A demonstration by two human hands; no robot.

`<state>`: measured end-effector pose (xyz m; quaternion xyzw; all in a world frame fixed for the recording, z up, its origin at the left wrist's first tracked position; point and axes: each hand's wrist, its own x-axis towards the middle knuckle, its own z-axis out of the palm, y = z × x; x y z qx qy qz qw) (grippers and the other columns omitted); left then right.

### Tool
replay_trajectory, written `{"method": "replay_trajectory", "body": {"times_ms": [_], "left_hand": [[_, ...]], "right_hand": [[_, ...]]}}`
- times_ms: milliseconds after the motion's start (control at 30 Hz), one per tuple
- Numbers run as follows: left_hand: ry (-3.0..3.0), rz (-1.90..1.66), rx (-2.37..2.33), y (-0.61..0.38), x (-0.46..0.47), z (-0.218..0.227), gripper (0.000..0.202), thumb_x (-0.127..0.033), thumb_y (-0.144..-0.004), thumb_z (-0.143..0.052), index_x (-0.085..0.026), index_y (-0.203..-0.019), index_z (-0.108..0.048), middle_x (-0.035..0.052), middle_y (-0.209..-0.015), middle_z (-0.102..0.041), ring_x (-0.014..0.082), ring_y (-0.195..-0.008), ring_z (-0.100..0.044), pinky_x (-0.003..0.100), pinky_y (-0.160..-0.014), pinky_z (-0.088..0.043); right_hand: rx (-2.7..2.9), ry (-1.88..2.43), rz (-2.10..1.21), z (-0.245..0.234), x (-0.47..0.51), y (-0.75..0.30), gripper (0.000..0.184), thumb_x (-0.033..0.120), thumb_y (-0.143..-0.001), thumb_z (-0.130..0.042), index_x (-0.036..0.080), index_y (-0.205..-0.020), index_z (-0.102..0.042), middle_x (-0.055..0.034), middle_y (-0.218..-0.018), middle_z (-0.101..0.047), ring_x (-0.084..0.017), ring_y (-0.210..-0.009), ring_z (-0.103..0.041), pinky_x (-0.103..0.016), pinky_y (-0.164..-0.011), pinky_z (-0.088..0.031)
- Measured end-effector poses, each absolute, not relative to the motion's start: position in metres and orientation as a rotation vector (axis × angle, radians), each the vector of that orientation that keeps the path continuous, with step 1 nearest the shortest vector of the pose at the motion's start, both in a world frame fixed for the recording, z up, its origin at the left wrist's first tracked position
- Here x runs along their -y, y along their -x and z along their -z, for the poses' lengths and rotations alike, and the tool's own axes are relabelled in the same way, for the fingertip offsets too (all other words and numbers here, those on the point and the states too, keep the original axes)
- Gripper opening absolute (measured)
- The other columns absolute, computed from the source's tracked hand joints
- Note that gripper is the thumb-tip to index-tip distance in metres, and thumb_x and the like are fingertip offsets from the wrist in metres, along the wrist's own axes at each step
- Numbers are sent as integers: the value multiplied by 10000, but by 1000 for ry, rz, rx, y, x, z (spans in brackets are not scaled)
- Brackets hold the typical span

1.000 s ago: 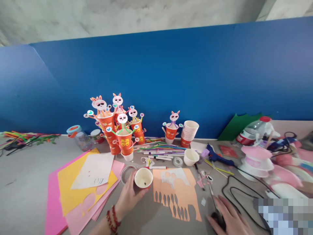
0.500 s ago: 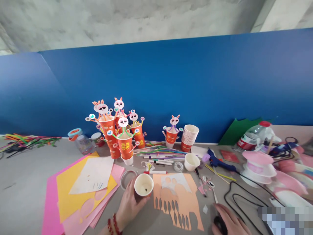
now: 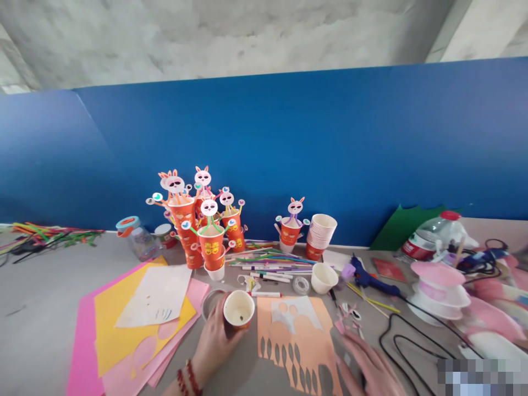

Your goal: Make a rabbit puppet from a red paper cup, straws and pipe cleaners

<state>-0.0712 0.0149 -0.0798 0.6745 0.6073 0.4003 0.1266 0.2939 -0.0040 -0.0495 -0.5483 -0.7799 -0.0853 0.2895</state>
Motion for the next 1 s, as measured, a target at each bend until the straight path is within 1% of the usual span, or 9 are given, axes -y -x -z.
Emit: {"method": "replay_trajectory", "body": {"times_ms": [133, 167, 300, 400, 467, 567, 667, 767, 1000], "left_hand": [[-1941, -1163, -1701, 73, -12, 78, 848, -340, -751, -718, -188, -1470, -295, 228, -1450, -467, 413, -1340, -454, 605, -1063, -412], [-1927, -1174, -1674, 75, -10, 75, 813, -357, -775, -699, -193, -1464, -301, 225, -1443, -470, 409, -1340, -453, 602, -1061, -412], [-1844, -1328, -1654, 86, -12, 53, 494, -365, -897, -562, -224, -1346, -412, 169, -1323, -541, 333, -1261, -521, 522, -1026, -453], [-1847, -1579, -1784, 100, -24, 24, 456, -358, -873, -613, -209, -1275, -457, 144, -1242, -557, 317, -1192, -545, 511, -1023, -435], [-1851, -1734, -1846, 110, -36, 1, 480, -358, -868, -631, -209, -1288, -453, 134, -1246, -555, 309, -1207, -529, 500, -1049, -406], [-1910, -1859, -1922, 121, -56, -28, 523, -362, -847, -671, -217, -1298, -450, 135, -1295, -540, 308, -1252, -494, 489, -1076, -374], [-1921, -1938, -1974, 124, -75, -39, 572, -396, -829, -693, -206, -1304, -437, 148, -1296, -536, 309, -1249, -491, 492, -1072, -374], [-1923, -1934, -2016, 123, -90, -36, 629, -424, -813, -708, -173, -1308, -412, 171, -1264, -533, 311, -1211, -516, 509, -1052, -386], [-1947, -1950, -2200, 121, -109, -27, 639, -482, -782, -725, -157, -1246, -429, 171, -1194, -566, 322, -1139, -566, 532, -982, -427]], "right_hand": [[2058, 1317, 69, 23, -7, -255, 250, 374, -932, -533, 238, -1089, -672, -83, -1115, -737, -288, -1013, -707, -386, -824, -590], [2053, 1263, 1, 14, -11, -245, 233, 345, -939, -521, 242, -1072, -681, -83, -1104, -739, -279, -999, -709, -382, -827, -586], [2046, 1059, -344, -30, -42, -201, 199, 263, -945, -525, 235, -1040, -697, -82, -1102, -728, -255, -1022, -686, -358, -851, -563], [2023, 924, -468, -57, -78, -159, 145, 237, -920, -586, 236, -1017, -693, -69, -1100, -718, -259, -1087, -641, -394, -940, -506], [2023, 868, -476, -67, -104, -128, 116, 193, -873, -643, 220, -974, -694, -64, -1074, -714, -243, -1053, -637, -376, -936, -488], [2036, 886, -445, -71, -139, -86, 121, 146, -816, -686, 201, -924, -690, -56, -1010, -701, -229, -985, -635, -352, -890, -481], [2021, 923, -407, -65, -163, -57, 104, 144, -815, -672, 183, -909, -692, -73, -993, -673, -244, -968, -608, -383, -898, -453], [2004, 960, -378, -58, -176, -43, 83, 172, -823, -666, 168, -899, -699, -89, -990, -649, -259, -964, -582, -391, -889, -448], [2007, 975, -345, -56, -182, -27, 33, 206, -801, -694, 213, -821, -719, -52, -931, -648, -244, -954, -568, -401, -977, -385]]}}
